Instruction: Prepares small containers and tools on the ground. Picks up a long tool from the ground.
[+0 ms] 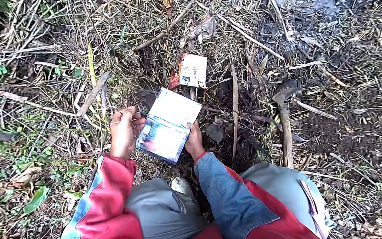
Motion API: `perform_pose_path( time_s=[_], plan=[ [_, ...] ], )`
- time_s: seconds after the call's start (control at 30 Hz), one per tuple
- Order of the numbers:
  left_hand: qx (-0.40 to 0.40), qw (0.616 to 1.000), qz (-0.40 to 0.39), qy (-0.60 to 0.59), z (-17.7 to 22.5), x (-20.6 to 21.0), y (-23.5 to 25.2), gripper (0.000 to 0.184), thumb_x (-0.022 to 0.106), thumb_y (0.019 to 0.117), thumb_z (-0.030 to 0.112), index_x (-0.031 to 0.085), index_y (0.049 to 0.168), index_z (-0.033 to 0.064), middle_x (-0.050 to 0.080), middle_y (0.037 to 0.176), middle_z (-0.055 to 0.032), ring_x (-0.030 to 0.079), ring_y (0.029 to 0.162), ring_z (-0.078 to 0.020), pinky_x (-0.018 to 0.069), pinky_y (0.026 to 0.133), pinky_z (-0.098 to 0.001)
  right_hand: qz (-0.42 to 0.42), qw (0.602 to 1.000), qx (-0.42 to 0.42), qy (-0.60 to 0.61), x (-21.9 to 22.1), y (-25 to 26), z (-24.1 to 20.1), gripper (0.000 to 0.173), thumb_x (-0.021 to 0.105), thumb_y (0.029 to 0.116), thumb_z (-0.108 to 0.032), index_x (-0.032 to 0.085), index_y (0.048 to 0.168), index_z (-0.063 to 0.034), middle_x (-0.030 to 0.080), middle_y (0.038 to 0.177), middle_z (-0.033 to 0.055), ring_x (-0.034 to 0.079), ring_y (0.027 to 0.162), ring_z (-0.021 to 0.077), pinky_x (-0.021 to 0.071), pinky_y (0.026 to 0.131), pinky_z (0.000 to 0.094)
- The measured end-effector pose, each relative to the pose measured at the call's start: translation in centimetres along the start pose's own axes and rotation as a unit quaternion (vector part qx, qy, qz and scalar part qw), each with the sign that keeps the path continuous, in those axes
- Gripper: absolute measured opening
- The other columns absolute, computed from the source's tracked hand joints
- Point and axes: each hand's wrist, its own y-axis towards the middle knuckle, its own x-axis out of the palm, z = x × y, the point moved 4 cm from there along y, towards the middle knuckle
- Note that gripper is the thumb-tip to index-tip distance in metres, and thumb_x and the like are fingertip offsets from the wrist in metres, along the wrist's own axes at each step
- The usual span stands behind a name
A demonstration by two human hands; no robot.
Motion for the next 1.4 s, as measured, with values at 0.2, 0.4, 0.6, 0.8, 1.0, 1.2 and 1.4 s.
perform_pose_path(
  time_s=[0.2,0.4,0.6,0.8,1.0,1.2,1.4],
  plan=[
    [0.009,1.000,-0.009,0.023,0.0,0.3,0.1,0.031,0.062,0.1022,0.041,0.059,0.119,0.0147,0.069,0.097,-0.0045,0.073,0.079,-0.0204,0.0641,0.073,-0.0384,0.042,0.998,0.025,0.051,-1.5,0.6,1.1,0.042,0.035,0.1096,-0.023,0.044,0.150,-0.0160,0.064,0.129,0.0166,0.066,0.115,0.0293,0.0563,0.095,0.0520],
    [0.016,0.999,-0.020,0.027,0.0,0.3,0.1,0.029,0.062,0.1025,0.040,0.059,0.117,0.0153,0.069,0.098,-0.0037,0.073,0.080,-0.0192,0.0636,0.073,-0.0372,0.037,0.998,0.043,0.007,-1.9,0.8,1.6,0.039,0.038,0.1091,-0.022,0.048,0.145,-0.0109,0.066,0.124,0.0179,0.067,0.109,0.0290,0.0579,0.092,0.0502],
    [0.008,0.999,-0.016,0.044,0.1,0.0,-0.5,0.035,0.062,0.1012,0.046,0.057,0.122,0.0187,0.070,0.100,-0.0030,0.073,0.082,-0.0191,0.0627,0.074,-0.0368,0.022,0.980,-0.008,-0.199,-1.9,2.1,-1.1,0.038,0.047,0.1094,-0.028,0.057,0.142,-0.0122,0.067,0.128,0.0133,0.065,0.117,0.0242,0.0539,0.099,0.0496],
    [0.021,0.999,-0.030,0.036,0.1,0.1,-0.7,0.034,0.063,0.1004,0.047,0.058,0.119,0.0187,0.069,0.095,-0.0025,0.072,0.078,-0.0190,0.0626,0.073,-0.0382,0.064,0.975,-0.097,-0.191,-1.3,3.5,-4.0,0.034,0.044,0.1108,-0.031,0.057,0.137,-0.0134,0.067,0.123,0.0114,0.067,0.110,0.0237,0.0572,0.093,0.0504],
    [0.019,0.998,-0.048,0.032,1.2,0.5,-0.8,0.031,0.060,0.1029,0.044,0.059,0.119,0.0180,0.071,0.097,-0.0027,0.073,0.081,-0.0188,0.0628,0.075,-0.0370,0.105,0.950,-0.097,-0.276,2.2,4.8,-7.2,0.041,0.040,0.1106,-0.038,0.052,0.143,-0.0160,0.063,0.131,0.0137,0.065,0.116,0.0269,0.0547,0.096,0.0542],
    [0.041,0.996,-0.066,0.035,1.5,0.4,-1.2,0.032,0.062,0.1012,0.047,0.059,0.118,0.0202,0.070,0.094,-0.0026,0.072,0.077,-0.0190,0.0624,0.072,-0.0363,0.155,0.934,-0.133,-0.294,7.2,9.3,-8.0,0.044,0.038,0.1099,-0.027,0.045,0.150,-0.0107,0.058,0.142,0.0162,0.057,0.130,0.0282,0.0483,0.107,0.0535],
    [0.054,0.996,-0.065,0.020,1.5,0.2,0.0,0.023,0.060,0.1044,0.036,0.061,0.115,0.0150,0.072,0.098,-0.0044,0.074,0.081,-0.0187,0.0636,0.073,-0.0357,0.201,0.946,-0.132,-0.219,12.0,12.2,-6.3,0.041,0.036,0.1100,-0.023,0.039,0.150,-0.0139,0.062,0.135,0.0172,0.062,0.123,0.0296,0.0534,0.101,0.0530]
  ],
)
